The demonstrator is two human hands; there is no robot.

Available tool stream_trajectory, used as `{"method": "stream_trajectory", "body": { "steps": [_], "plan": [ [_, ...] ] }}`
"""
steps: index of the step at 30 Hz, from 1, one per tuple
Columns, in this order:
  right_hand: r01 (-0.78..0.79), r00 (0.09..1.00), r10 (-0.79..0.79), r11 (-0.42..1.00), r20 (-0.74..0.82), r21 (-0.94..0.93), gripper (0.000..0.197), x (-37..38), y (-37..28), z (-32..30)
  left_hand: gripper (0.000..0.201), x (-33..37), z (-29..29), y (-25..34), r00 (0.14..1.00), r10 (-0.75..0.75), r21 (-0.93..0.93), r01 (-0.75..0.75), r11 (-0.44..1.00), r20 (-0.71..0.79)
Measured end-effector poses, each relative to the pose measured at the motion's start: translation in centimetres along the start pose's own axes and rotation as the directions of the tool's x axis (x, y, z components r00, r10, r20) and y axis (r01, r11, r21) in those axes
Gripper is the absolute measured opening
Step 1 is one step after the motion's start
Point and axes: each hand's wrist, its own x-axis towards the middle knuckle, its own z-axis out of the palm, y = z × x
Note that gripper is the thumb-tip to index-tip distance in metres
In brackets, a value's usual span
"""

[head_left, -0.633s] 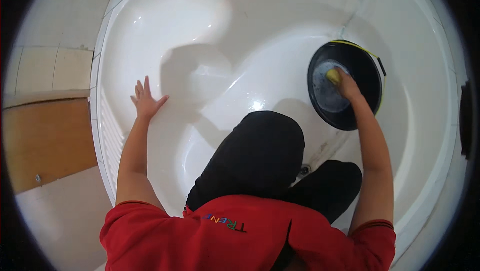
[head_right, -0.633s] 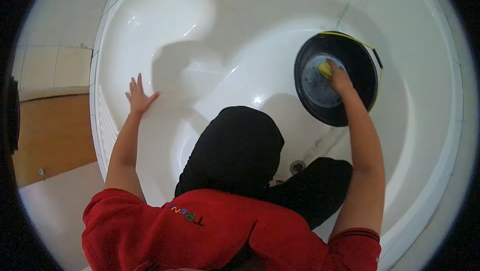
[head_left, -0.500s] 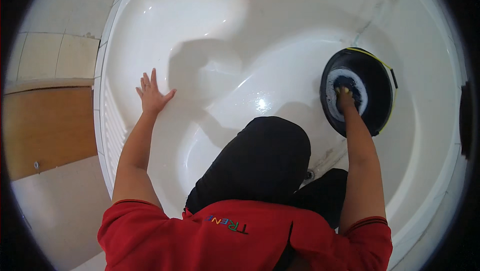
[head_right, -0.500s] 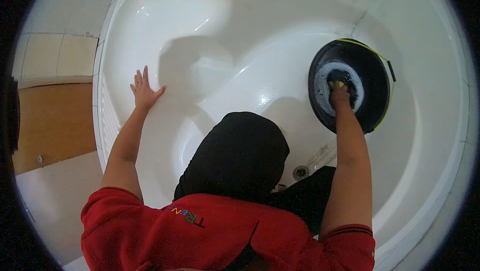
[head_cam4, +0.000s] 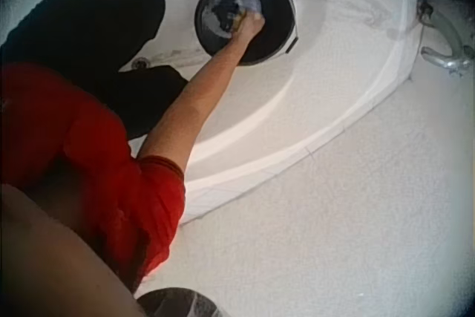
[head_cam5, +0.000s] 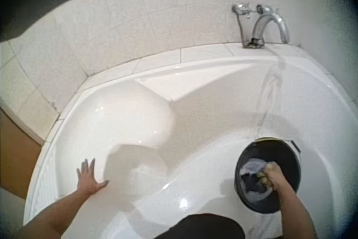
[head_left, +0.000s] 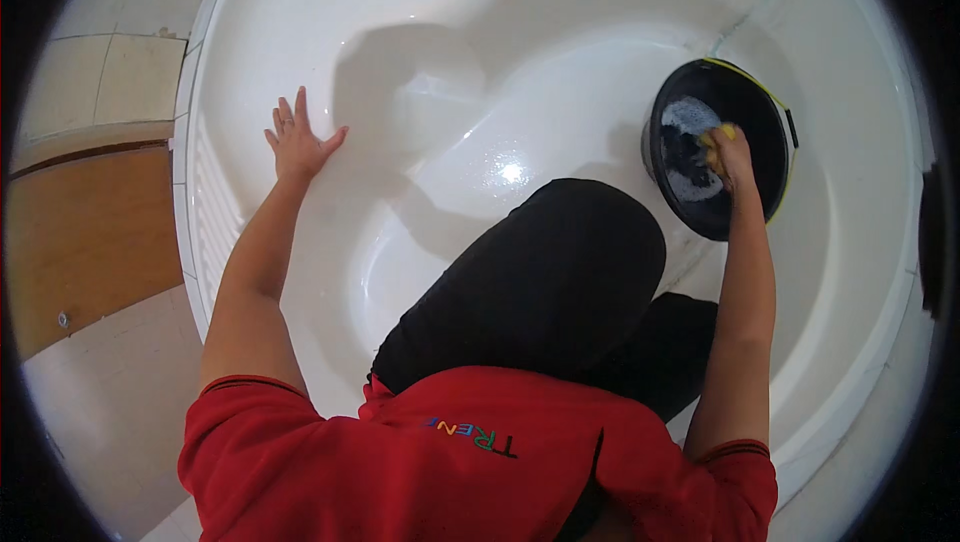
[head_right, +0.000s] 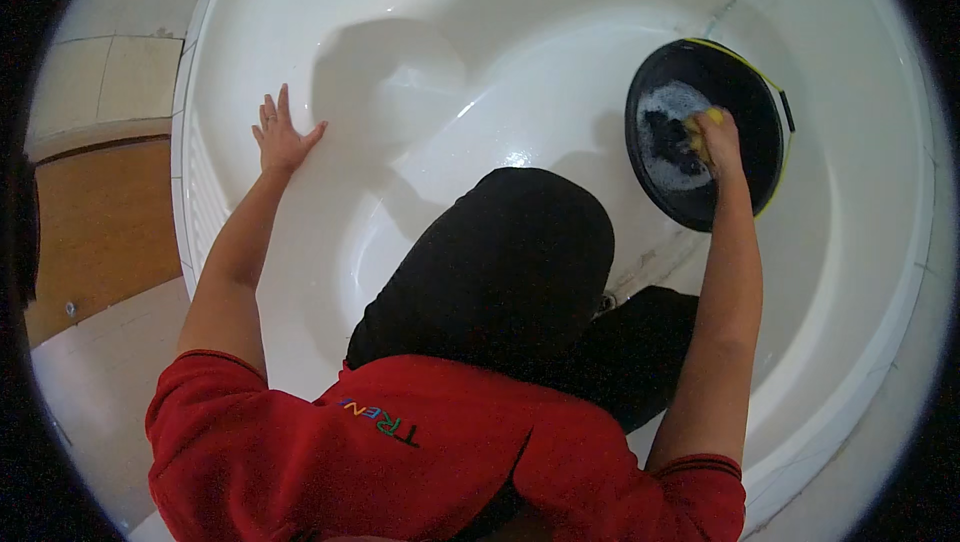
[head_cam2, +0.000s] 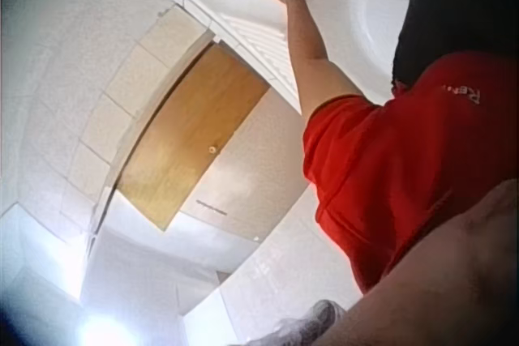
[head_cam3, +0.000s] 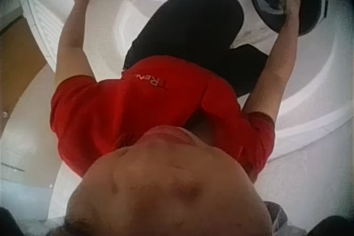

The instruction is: The person scrubs the interior of a white bathtub using a yellow sponge and soapy water from a black bucket. They repeatedly dip the sponge into the bucket, scrub various sections of the tub, and pour water to rinse the surface. The person also cleans the tiled ledge surrounding the tub.

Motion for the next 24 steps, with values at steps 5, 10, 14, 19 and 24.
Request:
{"method": "stream_trajectory", "body": {
  "steps": [5, 10, 14, 19, 24],
  "plan": [
    [0.114, 0.989, -0.122, 0.989, -0.081, -0.091, 0.023, 0.3, -0.1, -0.2, 0.106, -0.3, 0.7, -0.1, 0.999, 0.016, -0.032, -0.018, 0.999, -0.043],
    [0.263, 0.91, -0.39, 0.806, -0.142, -0.53, 0.046, 0.1, -3.3, 0.1, 0.105, -0.8, 0.1, 0.4, 1.0, -0.017, -0.01, 0.017, 1.0, 0.002],
    [0.222, 0.909, -0.39, 0.751, -0.146, -0.622, 0.053, -0.4, -5.1, 1.4, 0.104, -0.9, -0.2, 0.3, 1.0, -0.024, -0.005, 0.024, 1.0, 0.002],
    [0.199, 0.873, -0.449, 0.684, -0.191, -0.702, 0.056, 2.0, -2.7, 1.8, 0.104, -0.2, 0.7, 0.4, 0.999, 0.01, -0.019, -0.011, 1.0, -0.053],
    [0.002, 0.957, -0.093, 0.95, -0.276, -0.314, 0.051, -0.2, -2.0, 4.7, 0.105, -0.2, 0.5, 0.3, 0.999, 0.01, -0.013, -0.011, 1.0, -0.05]
  ]
}}
